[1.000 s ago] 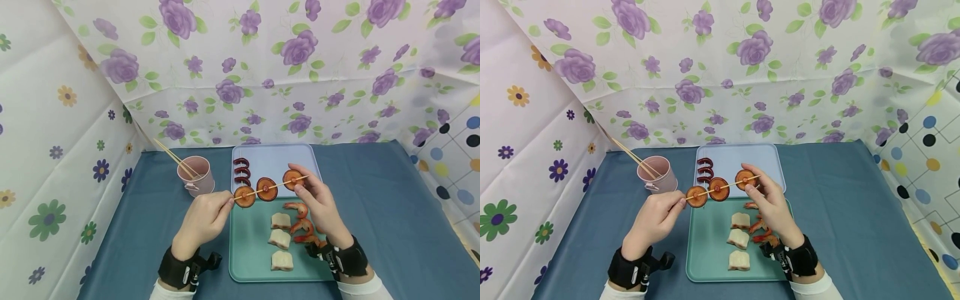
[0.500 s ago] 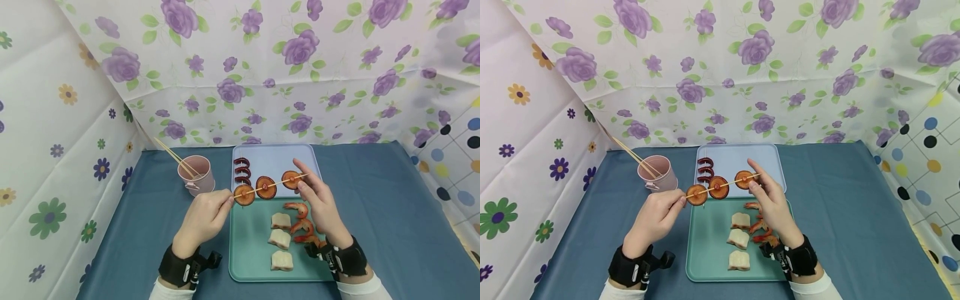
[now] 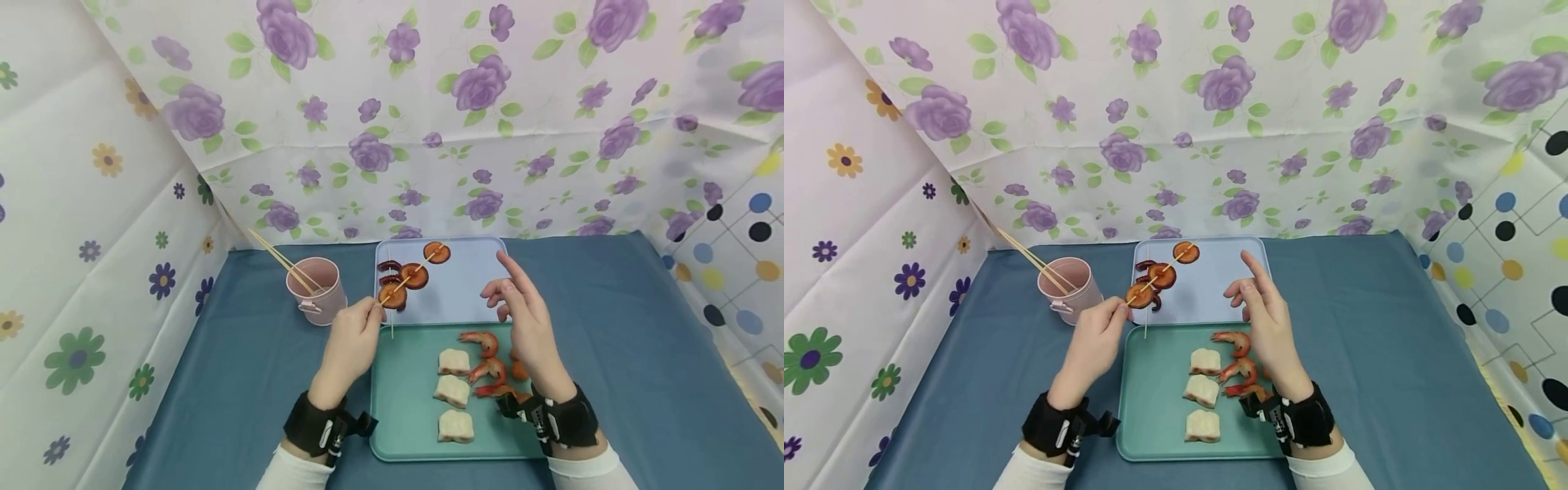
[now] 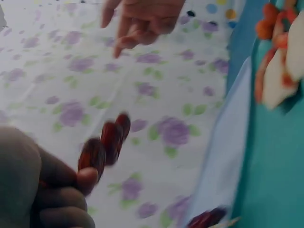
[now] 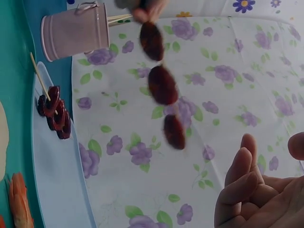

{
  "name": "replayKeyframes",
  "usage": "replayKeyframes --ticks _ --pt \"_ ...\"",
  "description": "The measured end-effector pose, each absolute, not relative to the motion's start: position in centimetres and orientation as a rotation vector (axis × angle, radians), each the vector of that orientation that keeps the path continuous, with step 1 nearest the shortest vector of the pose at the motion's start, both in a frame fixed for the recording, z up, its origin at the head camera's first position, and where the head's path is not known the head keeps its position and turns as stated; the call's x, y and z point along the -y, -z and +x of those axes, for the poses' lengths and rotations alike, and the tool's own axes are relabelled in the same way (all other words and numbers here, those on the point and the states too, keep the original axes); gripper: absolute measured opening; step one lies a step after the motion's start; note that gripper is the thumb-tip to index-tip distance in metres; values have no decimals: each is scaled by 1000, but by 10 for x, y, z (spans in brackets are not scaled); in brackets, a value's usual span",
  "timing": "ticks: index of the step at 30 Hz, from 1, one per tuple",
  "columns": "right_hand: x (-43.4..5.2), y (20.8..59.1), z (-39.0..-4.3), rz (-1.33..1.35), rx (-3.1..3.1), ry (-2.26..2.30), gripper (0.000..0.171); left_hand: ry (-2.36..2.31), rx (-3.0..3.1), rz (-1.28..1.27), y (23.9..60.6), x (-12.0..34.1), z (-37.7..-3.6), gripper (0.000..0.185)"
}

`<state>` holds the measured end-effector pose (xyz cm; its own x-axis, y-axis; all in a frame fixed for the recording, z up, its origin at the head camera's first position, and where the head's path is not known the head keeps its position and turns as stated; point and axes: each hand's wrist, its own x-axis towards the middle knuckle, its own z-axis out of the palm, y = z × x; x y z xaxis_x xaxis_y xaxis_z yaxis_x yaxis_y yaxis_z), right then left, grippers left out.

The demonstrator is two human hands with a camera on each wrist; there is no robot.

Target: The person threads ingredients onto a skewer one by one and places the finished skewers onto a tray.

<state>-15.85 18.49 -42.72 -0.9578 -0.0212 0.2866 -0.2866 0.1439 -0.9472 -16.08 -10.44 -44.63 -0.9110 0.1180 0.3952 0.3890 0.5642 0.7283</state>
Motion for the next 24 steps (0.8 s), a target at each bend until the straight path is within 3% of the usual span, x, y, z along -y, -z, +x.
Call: replayKeyframes --ticks 12,24 --pt "-186 426 -158 337 2197 -1945 50 1503 2657 -44 476 52 -194 37" --pt "-184 426 -157 407 2186 -1920 48 1973 2591 279 500 21 -189 41"
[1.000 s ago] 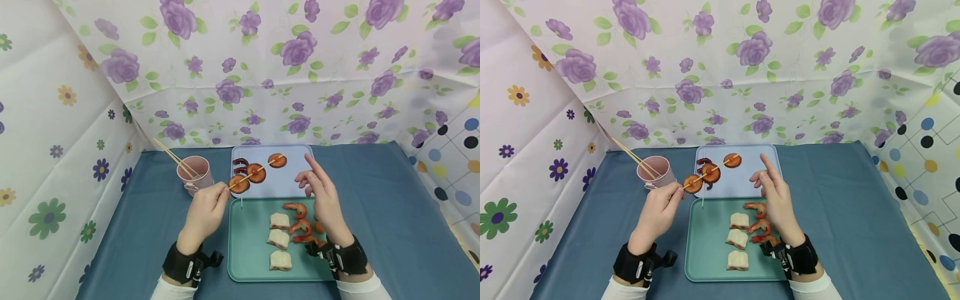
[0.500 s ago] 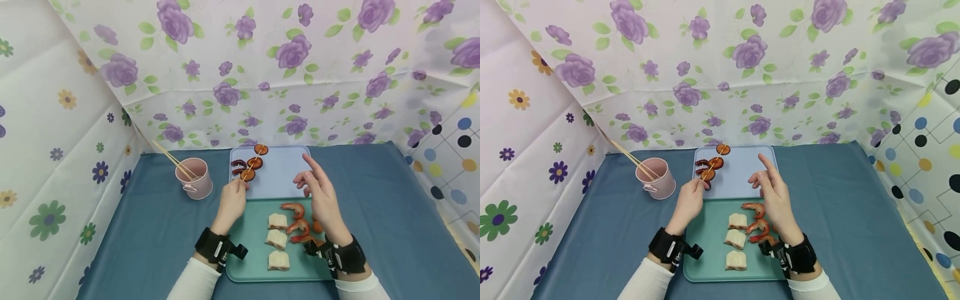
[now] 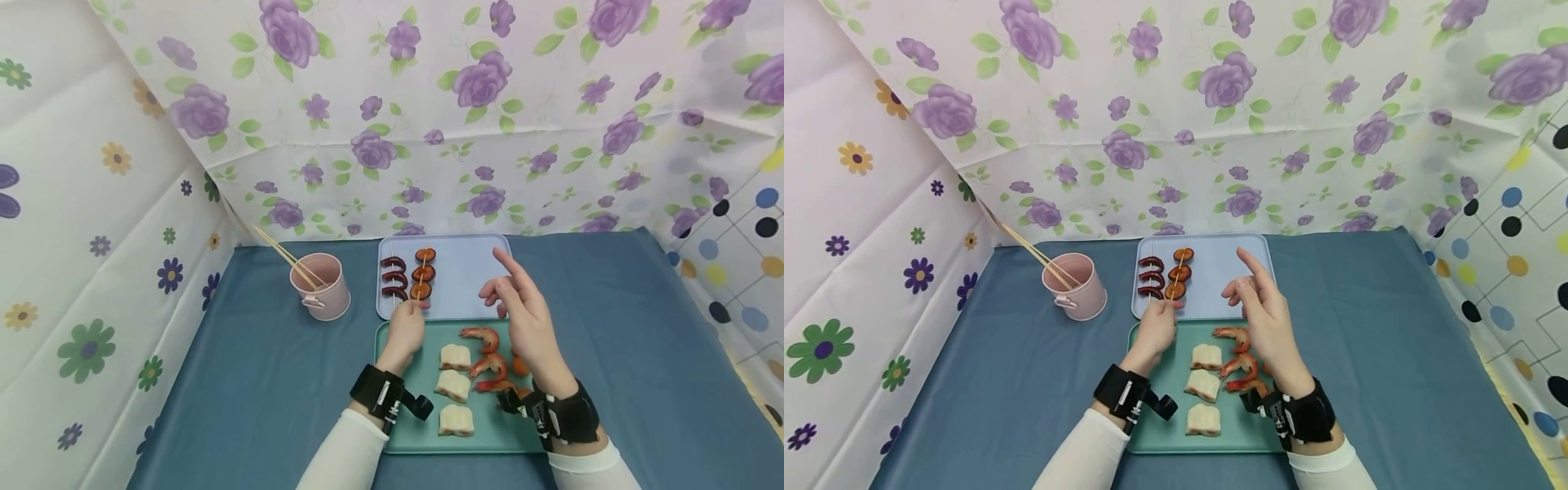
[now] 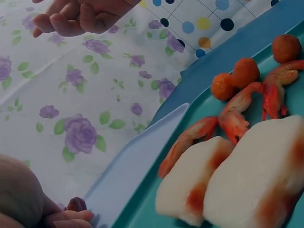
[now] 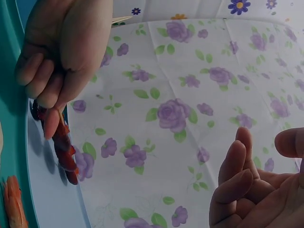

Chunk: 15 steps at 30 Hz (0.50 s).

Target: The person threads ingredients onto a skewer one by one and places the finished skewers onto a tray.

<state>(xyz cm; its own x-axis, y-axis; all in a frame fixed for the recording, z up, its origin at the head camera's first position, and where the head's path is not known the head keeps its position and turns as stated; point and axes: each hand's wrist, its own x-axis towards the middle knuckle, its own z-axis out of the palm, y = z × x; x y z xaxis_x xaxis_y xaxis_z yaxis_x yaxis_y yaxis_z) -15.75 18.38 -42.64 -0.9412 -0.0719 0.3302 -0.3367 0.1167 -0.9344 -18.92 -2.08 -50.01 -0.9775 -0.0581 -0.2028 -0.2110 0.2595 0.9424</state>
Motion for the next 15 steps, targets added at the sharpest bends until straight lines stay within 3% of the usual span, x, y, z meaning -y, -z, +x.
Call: replayKeyframes --ticks 7,15 --pt "-185 430 -159 452 2188 -1882 46 -1880 -2286 -258 510 13 -191 41" --pt "-185 428 -159 459 2216 -1837 44 -1719 -2348 -157 508 17 -194 28"
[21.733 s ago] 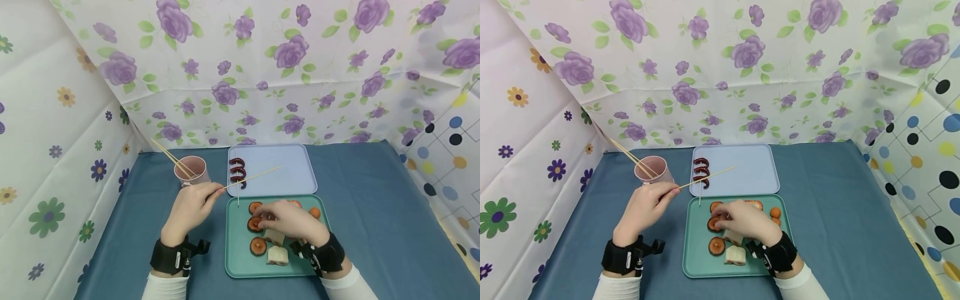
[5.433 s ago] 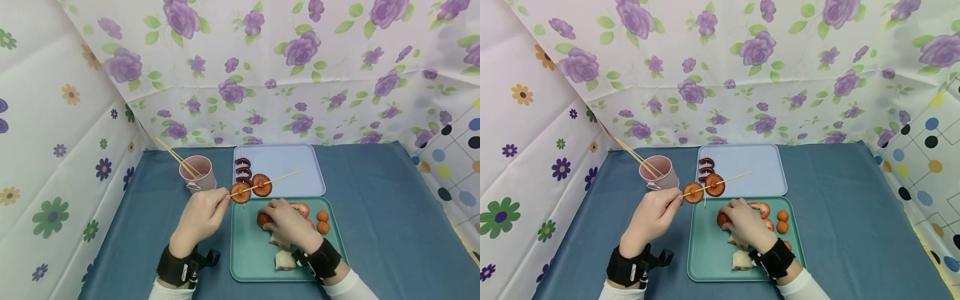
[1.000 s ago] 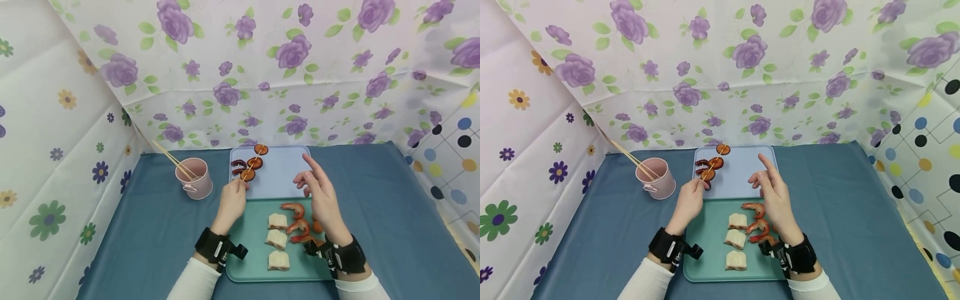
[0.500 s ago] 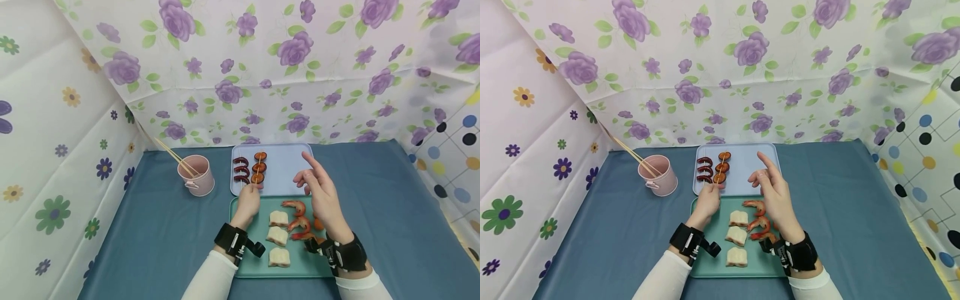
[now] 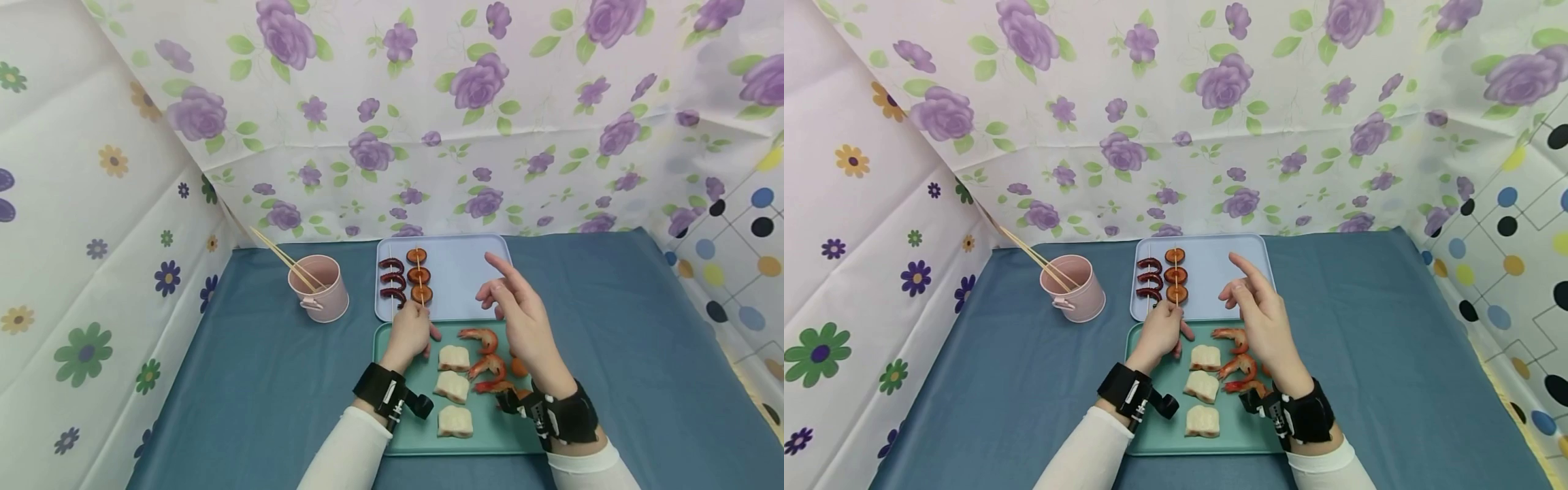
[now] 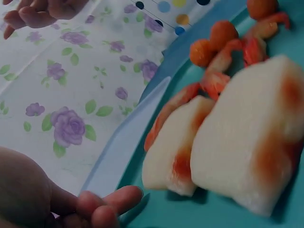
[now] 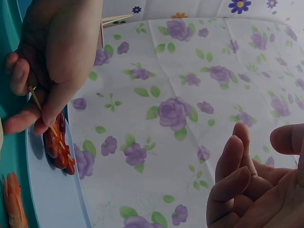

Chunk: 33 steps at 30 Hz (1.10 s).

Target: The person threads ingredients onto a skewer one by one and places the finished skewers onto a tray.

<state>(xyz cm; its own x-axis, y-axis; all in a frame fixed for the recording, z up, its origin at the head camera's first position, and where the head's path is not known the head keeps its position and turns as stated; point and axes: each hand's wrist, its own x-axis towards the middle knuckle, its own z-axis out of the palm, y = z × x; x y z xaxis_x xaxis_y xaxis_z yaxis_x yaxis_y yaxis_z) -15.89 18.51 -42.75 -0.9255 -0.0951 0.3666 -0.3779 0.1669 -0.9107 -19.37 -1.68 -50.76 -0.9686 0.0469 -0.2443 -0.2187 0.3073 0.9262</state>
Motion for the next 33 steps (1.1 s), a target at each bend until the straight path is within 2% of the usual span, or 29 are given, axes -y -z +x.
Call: replayKeyframes --ticks 20,33 --pt "-182 429 -159 542 2297 -1802 45 -1540 -2493 -130 513 21 -197 21" --pt "-183 431 -159 556 2347 -1816 50 -1348 -2628 -95 513 25 -196 36"
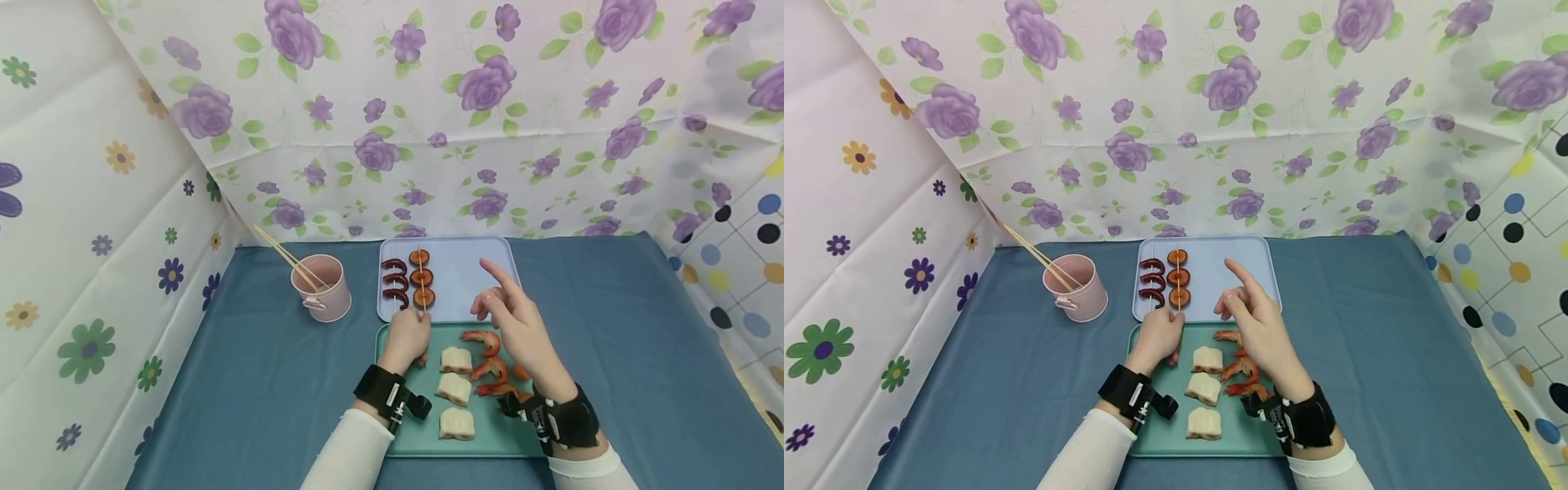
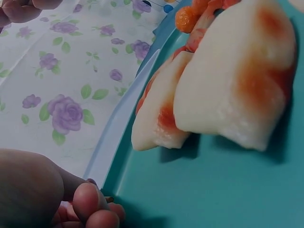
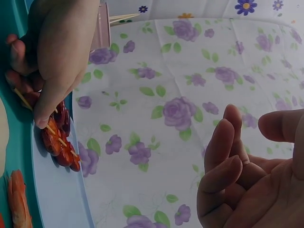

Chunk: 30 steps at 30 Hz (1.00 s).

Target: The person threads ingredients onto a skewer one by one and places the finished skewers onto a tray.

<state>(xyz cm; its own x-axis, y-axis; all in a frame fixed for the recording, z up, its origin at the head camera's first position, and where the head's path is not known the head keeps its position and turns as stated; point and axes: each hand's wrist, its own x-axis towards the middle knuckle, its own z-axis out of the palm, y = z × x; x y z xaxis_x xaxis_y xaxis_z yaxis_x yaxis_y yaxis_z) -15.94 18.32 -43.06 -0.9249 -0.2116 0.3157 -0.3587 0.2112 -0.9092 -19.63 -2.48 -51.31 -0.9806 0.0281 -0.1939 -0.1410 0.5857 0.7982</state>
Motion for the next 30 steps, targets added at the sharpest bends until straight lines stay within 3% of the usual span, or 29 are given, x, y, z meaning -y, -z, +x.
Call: replayKeyframes --ticks 30 --pt "-183 429 -160 562 2433 -1831 52 -1360 -2603 -82 512 29 -193 39"
